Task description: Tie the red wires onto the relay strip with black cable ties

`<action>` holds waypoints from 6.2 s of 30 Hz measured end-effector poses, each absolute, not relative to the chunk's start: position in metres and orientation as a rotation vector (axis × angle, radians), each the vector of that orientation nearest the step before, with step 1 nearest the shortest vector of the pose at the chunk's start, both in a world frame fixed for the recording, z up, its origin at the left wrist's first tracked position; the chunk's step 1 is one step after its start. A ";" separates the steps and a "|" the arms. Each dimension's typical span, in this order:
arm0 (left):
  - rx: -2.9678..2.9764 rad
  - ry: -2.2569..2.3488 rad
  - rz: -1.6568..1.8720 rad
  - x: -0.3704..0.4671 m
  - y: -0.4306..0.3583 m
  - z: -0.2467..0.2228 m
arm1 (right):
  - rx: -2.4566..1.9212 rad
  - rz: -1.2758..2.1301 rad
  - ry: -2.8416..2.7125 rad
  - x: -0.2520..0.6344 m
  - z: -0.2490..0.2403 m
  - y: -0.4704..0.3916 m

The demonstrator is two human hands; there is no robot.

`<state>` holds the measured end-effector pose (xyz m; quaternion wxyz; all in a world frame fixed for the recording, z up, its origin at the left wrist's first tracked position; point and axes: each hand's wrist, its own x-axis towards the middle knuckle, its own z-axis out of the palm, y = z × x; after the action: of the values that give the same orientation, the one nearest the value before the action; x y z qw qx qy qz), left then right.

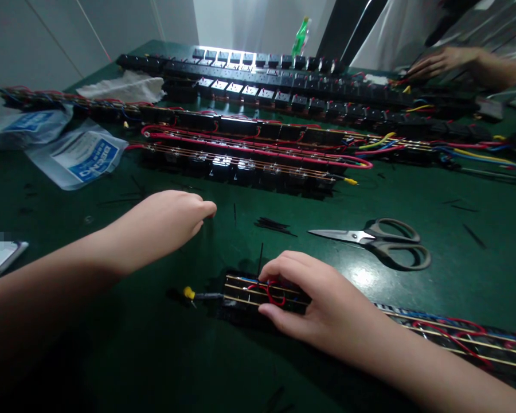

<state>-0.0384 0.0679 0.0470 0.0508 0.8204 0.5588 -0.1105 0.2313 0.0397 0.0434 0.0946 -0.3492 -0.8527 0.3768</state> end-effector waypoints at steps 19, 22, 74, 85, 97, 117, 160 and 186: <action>2.368 1.734 -0.124 -0.039 0.076 0.044 | -1.037 1.084 -2.539 0.230 0.046 0.039; 2.302 1.722 -0.143 -0.040 0.079 0.044 | -1.045 1.092 -2.539 0.230 0.046 0.039; 2.390 1.940 -0.364 -0.082 0.092 0.056 | -1.021 1.088 -2.514 0.229 0.047 0.038; 2.368 2.012 -0.263 -0.070 0.092 0.039 | -1.016 1.082 -2.511 0.229 0.045 0.038; 2.461 1.537 0.041 -0.031 0.065 0.049 | -1.167 1.139 -2.293 0.229 0.045 0.040; 2.256 1.193 0.483 0.022 0.022 0.050 | -0.980 1.033 -2.404 0.225 0.036 0.042; 1.950 1.265 0.425 0.020 0.026 0.053 | -1.001 1.019 -2.336 0.228 0.041 0.042; 1.863 1.273 0.368 0.022 0.026 0.050 | -0.983 0.973 -2.324 0.227 0.040 0.039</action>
<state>0.0224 0.0258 0.0498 0.4148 0.7415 0.5067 0.1466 0.2266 0.0394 0.0400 0.2170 -0.3550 -0.8388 0.3511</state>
